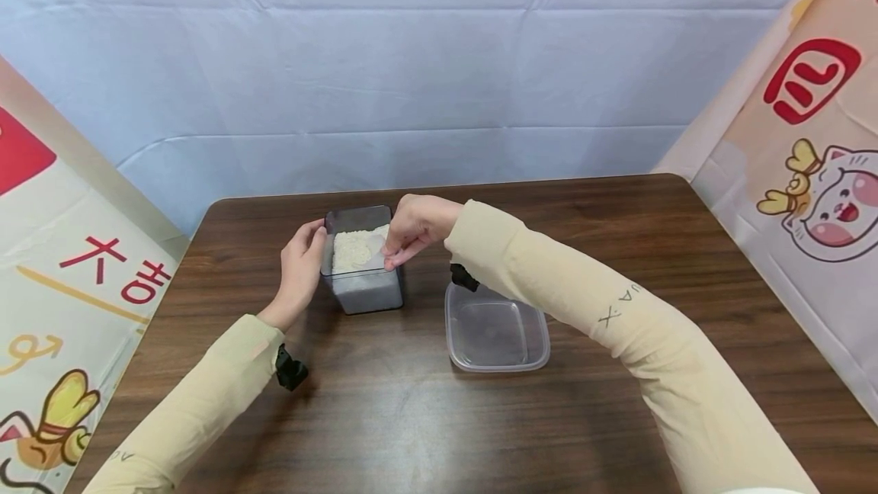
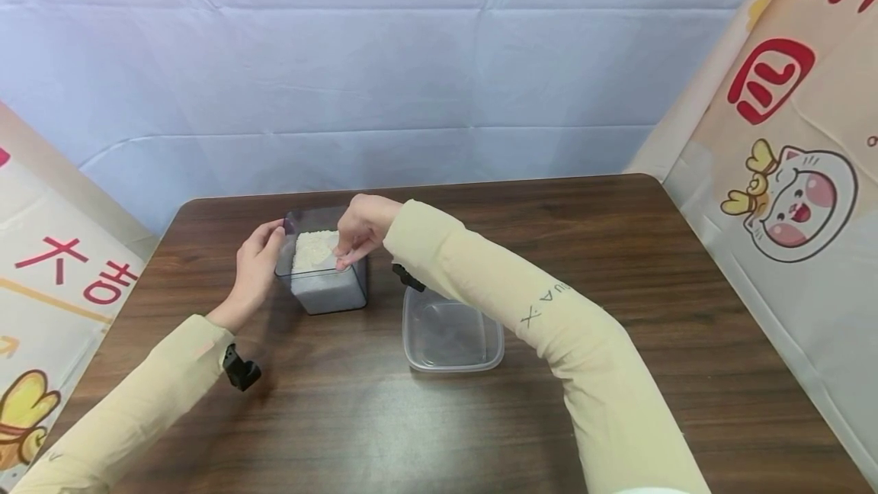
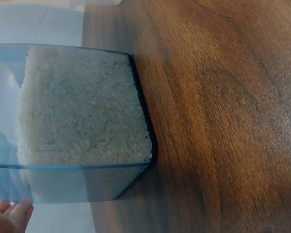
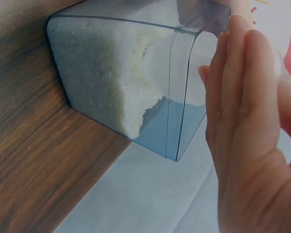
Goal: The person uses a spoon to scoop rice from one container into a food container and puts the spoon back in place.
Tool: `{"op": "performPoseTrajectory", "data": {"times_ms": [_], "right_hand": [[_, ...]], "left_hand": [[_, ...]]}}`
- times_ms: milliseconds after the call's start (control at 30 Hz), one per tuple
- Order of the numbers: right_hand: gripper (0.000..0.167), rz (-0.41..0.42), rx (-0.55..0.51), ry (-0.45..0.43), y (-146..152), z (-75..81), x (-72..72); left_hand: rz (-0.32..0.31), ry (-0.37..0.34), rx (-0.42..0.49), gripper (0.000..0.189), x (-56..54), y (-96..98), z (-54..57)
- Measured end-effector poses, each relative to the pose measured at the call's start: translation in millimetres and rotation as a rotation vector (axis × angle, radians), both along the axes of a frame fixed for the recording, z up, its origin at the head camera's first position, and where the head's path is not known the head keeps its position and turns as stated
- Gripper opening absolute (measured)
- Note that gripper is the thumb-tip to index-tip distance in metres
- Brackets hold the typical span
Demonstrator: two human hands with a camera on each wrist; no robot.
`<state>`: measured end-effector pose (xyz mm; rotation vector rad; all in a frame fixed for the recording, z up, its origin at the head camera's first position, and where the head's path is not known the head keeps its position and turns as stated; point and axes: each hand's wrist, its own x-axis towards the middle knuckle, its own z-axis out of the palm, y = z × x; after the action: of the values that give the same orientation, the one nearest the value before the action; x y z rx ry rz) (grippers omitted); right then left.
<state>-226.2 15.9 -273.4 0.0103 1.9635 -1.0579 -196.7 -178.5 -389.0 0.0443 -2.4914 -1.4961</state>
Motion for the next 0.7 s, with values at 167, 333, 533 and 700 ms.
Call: {"op": "performPoseTrajectory", "data": {"times_ms": [167,333,533,700], "right_hand": [[0.01,-0.009,-0.003,0.006,-0.8,-1.8,0.0],[0.011,-0.005,0.001,0.015,-0.2,-1.8,0.2],[0.011,-0.01,-0.001,0.009,0.0,-1.9,0.5],[0.011,-0.007,0.01,0.019,-0.5,-2.5,0.8]], "left_hand": [[0.007,0.0,-0.002,0.041,-0.4,0.4,-0.4],[0.005,0.0,0.005,0.04,-0.8,0.4,-0.6],[-0.001,-0.002,0.003,0.041,0.1,0.2,-0.1],[-0.004,-0.006,0.001,0.041,0.6,0.0,-0.6]]}}
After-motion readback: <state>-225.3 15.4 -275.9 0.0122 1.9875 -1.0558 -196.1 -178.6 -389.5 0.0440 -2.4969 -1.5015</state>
